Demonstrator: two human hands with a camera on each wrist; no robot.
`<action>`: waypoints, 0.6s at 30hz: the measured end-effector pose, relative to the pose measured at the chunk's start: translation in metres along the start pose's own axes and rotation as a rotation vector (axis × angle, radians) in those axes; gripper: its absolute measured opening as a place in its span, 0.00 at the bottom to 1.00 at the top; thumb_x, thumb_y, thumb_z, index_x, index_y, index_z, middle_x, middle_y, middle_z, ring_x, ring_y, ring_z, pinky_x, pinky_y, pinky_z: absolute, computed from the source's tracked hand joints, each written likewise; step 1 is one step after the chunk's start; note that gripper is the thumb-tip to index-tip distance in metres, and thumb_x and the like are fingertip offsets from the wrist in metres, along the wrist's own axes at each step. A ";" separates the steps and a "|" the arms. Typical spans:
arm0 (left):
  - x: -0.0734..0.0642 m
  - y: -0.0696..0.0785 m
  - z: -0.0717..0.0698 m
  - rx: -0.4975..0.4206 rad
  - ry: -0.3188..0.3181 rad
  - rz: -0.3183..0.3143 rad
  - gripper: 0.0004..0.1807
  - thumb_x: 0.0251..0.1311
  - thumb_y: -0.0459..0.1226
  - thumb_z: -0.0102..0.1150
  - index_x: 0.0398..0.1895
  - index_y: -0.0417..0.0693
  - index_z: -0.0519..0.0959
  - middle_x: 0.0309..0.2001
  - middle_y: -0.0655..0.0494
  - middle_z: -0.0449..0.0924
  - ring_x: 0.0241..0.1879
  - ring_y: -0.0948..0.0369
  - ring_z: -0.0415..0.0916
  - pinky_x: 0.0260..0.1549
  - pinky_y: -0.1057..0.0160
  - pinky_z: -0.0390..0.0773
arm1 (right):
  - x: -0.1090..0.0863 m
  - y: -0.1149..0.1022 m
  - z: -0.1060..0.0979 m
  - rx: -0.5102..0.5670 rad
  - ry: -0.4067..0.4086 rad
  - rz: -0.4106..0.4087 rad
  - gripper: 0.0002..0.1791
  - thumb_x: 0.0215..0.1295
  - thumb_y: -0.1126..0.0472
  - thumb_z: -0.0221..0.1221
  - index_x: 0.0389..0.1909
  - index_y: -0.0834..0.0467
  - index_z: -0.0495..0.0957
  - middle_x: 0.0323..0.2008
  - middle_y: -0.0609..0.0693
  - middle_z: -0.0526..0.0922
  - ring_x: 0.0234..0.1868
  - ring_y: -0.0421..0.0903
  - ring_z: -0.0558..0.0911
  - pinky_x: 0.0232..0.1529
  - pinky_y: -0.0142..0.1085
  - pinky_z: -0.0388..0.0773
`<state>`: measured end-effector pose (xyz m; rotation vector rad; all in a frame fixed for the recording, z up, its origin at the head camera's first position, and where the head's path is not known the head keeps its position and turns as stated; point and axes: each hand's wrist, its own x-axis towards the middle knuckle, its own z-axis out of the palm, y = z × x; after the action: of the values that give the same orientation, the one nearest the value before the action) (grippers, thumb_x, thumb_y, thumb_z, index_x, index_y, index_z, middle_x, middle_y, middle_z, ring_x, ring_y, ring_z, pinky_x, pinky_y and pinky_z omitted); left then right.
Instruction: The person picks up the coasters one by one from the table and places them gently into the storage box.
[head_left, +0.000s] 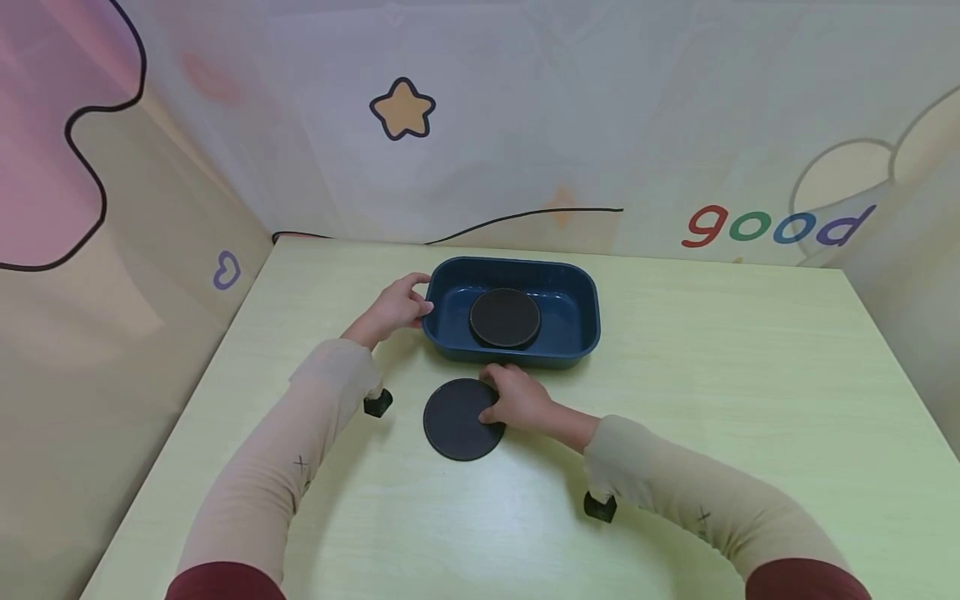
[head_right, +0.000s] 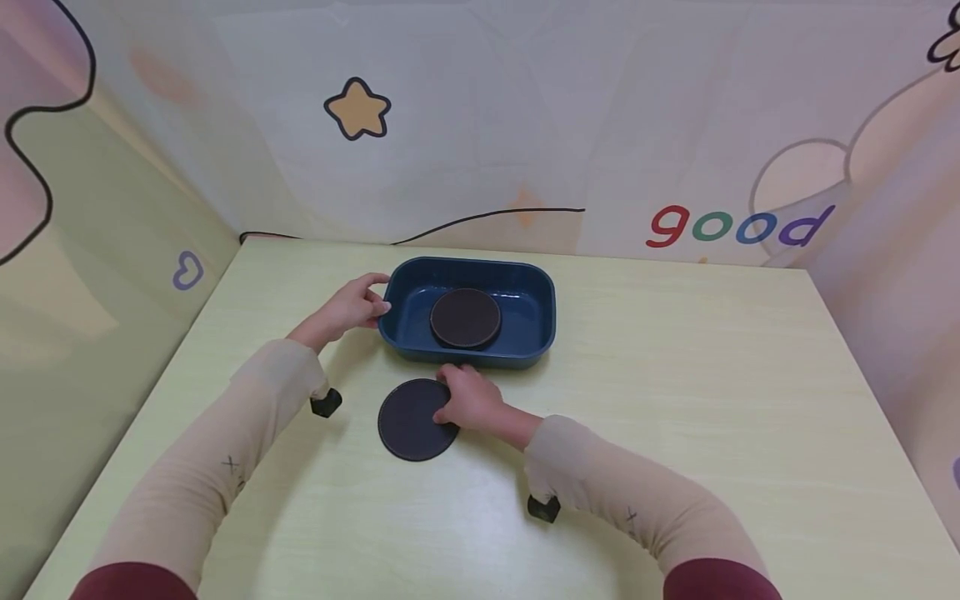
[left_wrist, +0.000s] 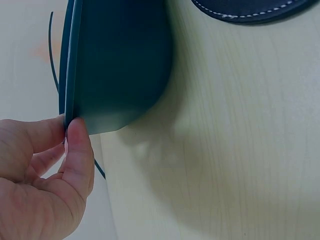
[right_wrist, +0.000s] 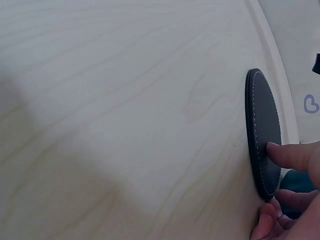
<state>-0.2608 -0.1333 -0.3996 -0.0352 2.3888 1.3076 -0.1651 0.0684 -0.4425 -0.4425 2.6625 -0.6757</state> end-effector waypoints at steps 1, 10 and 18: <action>0.000 0.000 0.000 0.000 0.000 0.000 0.28 0.61 0.30 0.47 0.64 0.48 0.55 0.41 0.45 0.68 0.33 0.58 0.70 0.35 0.65 0.78 | 0.001 0.000 0.000 -0.001 -0.003 0.003 0.29 0.40 0.55 0.69 0.47 0.55 0.72 0.41 0.50 0.75 0.43 0.46 0.71 0.41 0.40 0.71; 0.001 0.000 0.000 0.014 -0.003 -0.006 0.28 0.61 0.31 0.47 0.64 0.49 0.55 0.41 0.45 0.68 0.34 0.57 0.69 0.36 0.65 0.77 | 0.005 -0.003 -0.003 -0.006 -0.050 0.085 0.22 0.38 0.55 0.70 0.34 0.55 0.72 0.32 0.48 0.73 0.34 0.45 0.70 0.29 0.34 0.66; 0.002 -0.001 0.000 0.012 0.007 -0.012 0.28 0.61 0.31 0.47 0.64 0.49 0.55 0.41 0.44 0.69 0.34 0.57 0.70 0.36 0.65 0.78 | 0.006 -0.005 -0.004 -0.019 -0.075 0.099 0.20 0.37 0.55 0.71 0.30 0.55 0.71 0.31 0.48 0.73 0.33 0.44 0.70 0.28 0.34 0.66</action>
<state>-0.2625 -0.1338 -0.4013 -0.0503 2.3990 1.2897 -0.1709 0.0638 -0.4379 -0.3319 2.6024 -0.5933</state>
